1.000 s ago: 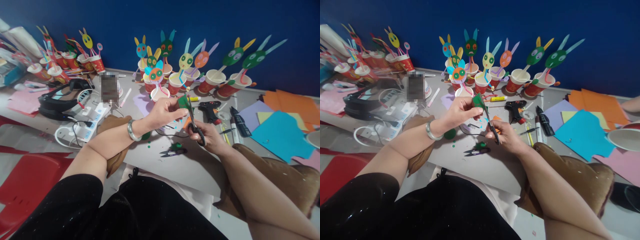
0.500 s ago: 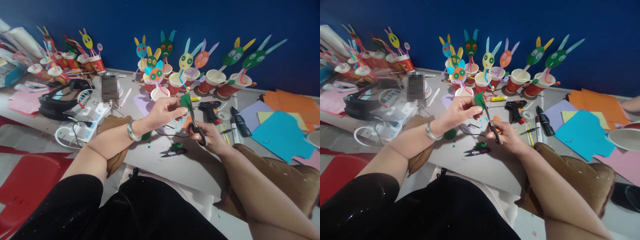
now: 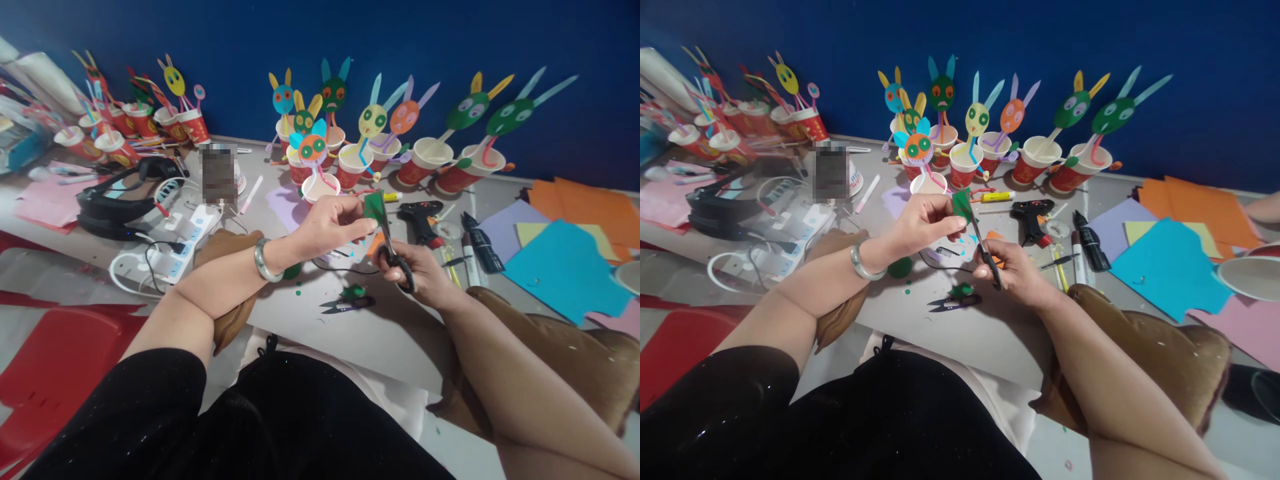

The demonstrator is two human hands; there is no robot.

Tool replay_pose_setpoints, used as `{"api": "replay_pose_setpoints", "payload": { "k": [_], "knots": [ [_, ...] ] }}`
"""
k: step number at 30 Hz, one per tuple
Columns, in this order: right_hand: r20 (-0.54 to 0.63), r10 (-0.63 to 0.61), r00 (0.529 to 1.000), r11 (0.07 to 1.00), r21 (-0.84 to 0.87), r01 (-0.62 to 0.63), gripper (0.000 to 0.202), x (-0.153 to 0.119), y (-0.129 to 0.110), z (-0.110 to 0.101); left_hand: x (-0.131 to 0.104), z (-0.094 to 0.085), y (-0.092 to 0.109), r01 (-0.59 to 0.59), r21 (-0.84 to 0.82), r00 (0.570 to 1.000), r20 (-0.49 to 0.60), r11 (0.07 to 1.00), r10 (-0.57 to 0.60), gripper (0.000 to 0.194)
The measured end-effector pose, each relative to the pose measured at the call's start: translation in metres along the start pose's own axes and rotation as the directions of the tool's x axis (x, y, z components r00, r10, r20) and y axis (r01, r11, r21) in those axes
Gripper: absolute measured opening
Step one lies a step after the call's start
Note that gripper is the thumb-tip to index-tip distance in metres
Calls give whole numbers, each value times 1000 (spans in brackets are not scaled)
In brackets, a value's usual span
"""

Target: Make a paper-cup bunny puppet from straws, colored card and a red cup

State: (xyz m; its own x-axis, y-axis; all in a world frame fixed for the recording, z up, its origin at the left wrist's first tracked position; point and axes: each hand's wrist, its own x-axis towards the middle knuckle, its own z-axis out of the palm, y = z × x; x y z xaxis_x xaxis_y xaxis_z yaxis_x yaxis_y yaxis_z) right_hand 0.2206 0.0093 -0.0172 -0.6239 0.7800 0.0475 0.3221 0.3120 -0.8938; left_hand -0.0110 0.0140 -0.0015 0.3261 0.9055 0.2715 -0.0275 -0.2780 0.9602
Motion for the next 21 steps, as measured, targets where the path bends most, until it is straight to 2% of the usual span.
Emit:
{"api": "replay_pose_setpoints", "payload": {
  "k": [10,13,21],
  "knots": [
    [5,3,1000,1000,-2,-3,75,-1,-1,-1,-1,2,4,12,-1,1000,-22,1000,-12,41],
    [2,9,1000,1000,4,-9,75,0,-1,-1,-1,3,6,22,-17,999,-32,1000,-22,46],
    [6,20,1000,999,26,-20,76,0,-2,-1,0,3,6,55,-63,998,-2,996,-56,48]
  ]
}}
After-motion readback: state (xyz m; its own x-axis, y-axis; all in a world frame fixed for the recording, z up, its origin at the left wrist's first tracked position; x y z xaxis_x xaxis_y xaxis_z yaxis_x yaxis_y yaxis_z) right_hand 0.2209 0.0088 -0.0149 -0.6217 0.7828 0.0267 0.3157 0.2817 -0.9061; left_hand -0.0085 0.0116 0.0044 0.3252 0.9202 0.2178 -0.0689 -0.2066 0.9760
